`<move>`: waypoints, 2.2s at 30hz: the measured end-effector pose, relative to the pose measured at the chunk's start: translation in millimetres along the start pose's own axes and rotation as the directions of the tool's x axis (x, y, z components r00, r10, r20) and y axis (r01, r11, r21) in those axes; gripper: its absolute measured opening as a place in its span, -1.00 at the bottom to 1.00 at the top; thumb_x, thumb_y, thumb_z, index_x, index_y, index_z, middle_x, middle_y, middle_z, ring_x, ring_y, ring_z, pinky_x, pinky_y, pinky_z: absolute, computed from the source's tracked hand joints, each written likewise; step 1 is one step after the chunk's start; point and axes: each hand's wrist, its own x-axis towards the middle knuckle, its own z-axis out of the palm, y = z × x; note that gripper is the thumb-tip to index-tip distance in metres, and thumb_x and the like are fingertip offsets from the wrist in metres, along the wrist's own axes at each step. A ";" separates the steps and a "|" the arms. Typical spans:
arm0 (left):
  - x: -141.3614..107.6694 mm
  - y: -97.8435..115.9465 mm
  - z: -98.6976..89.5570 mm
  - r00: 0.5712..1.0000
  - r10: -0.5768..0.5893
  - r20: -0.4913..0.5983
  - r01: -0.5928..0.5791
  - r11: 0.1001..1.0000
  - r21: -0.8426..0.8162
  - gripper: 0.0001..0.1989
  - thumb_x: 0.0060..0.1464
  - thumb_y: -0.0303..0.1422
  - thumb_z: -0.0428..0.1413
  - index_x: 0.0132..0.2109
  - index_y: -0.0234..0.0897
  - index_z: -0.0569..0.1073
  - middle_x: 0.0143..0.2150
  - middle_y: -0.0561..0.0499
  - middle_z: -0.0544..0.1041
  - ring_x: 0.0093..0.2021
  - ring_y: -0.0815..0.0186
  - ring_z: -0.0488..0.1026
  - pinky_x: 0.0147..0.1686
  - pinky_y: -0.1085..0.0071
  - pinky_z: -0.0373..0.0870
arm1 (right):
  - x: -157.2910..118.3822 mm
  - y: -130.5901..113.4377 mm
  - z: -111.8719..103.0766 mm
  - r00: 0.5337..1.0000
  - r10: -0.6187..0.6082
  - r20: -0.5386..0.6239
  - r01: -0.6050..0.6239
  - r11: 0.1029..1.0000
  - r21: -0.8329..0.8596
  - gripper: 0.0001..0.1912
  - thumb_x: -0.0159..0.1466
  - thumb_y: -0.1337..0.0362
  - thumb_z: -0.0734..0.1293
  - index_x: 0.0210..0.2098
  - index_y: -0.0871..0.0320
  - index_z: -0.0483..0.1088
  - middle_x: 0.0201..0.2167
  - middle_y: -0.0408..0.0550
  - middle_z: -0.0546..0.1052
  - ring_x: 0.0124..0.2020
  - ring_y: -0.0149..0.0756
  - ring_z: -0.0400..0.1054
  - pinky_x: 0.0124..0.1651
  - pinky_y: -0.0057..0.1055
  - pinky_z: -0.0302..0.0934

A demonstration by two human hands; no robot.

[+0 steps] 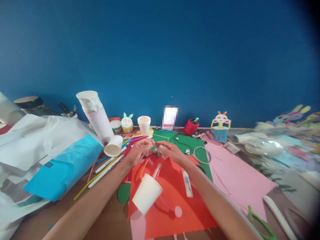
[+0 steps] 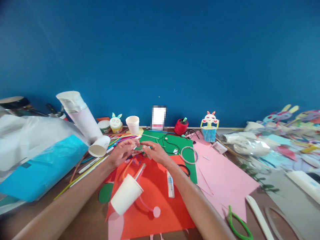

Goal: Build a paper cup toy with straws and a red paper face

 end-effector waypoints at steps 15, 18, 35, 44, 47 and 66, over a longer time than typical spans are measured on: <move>0.9 -2.9 -3.5 1.000 0.026 -0.005 -0.026 0.996 0.085 -0.93 -0.13 -0.41 0.17 -0.44 -0.32 0.42 -0.25 0.02 0.36 -0.25 0.34 0.35 -0.24 0.37 0.35 | -2.7 -6.9 -2.2 0.998 0.015 -0.054 -0.015 1.000 -0.002 -0.63 0.08 0.06 0.28 -0.22 0.19 0.37 -0.57 -0.18 0.35 -0.63 -0.52 0.16 -0.53 -0.52 0.12; 1.4 -4.3 -4.0 0.999 0.047 -0.011 -0.046 0.993 0.109 -0.93 -0.12 -0.41 0.16 -0.44 -0.31 0.42 -0.25 0.03 0.36 -0.25 0.34 0.34 -0.23 0.35 0.35 | -2.6 -6.6 -2.0 0.999 0.010 -0.053 -0.010 1.000 0.014 -0.66 0.08 0.08 0.28 -0.25 0.19 0.36 -0.60 -0.20 0.33 -0.64 -0.53 0.13 -0.53 -0.52 0.11; 1.8 -8.4 -8.1 0.994 0.107 -0.007 -0.103 0.976 0.192 -0.93 -0.08 -0.40 0.14 -0.41 -0.30 0.40 -0.26 0.04 0.35 -0.27 0.36 0.33 -0.25 0.37 0.34 | 1.3 3.4 -3.6 0.997 -0.011 -0.079 0.016 0.998 0.063 -0.66 0.05 0.09 0.32 -0.25 0.17 0.35 -0.66 -0.24 0.28 -0.66 -0.53 0.07 -0.56 -0.53 0.03; 1.9 -8.7 -6.5 0.991 0.128 -0.030 -0.116 0.958 0.262 -0.90 -0.09 -0.37 0.14 -0.41 -0.31 0.40 -0.26 0.03 0.36 -0.27 0.36 0.33 -0.27 0.41 0.32 | 2.4 5.1 -2.4 0.992 -0.017 -0.129 0.025 0.998 0.060 -0.66 0.04 0.10 0.32 -0.26 0.18 0.37 -0.68 -0.24 0.27 -0.66 -0.53 0.05 -0.58 -0.54 -0.02; 2.2 -8.7 -7.0 0.984 0.174 -0.034 -0.155 0.939 0.306 -0.93 -0.07 -0.39 0.13 -0.42 -0.32 0.41 -0.29 0.02 0.38 -0.25 0.37 0.32 -0.24 0.46 0.27 | 2.6 6.5 -2.0 0.990 -0.027 -0.140 0.036 0.998 0.059 -0.70 0.05 0.11 0.31 -0.30 0.18 0.36 -0.69 -0.25 0.25 -0.67 -0.53 0.04 -0.59 -0.55 -0.04; 4.0 -6.2 -10.4 0.983 0.171 -0.071 -0.151 0.962 0.227 -0.90 -0.12 -0.38 0.16 -0.43 -0.33 0.43 -0.29 0.01 0.39 -0.32 0.36 0.35 -0.31 0.38 0.36 | 1.8 9.8 -4.8 0.999 -0.044 0.010 0.044 0.987 -0.153 -0.47 0.00 0.37 0.28 -0.02 0.16 0.15 -0.23 -0.07 0.42 -0.47 -0.47 0.25 -0.41 -0.49 0.15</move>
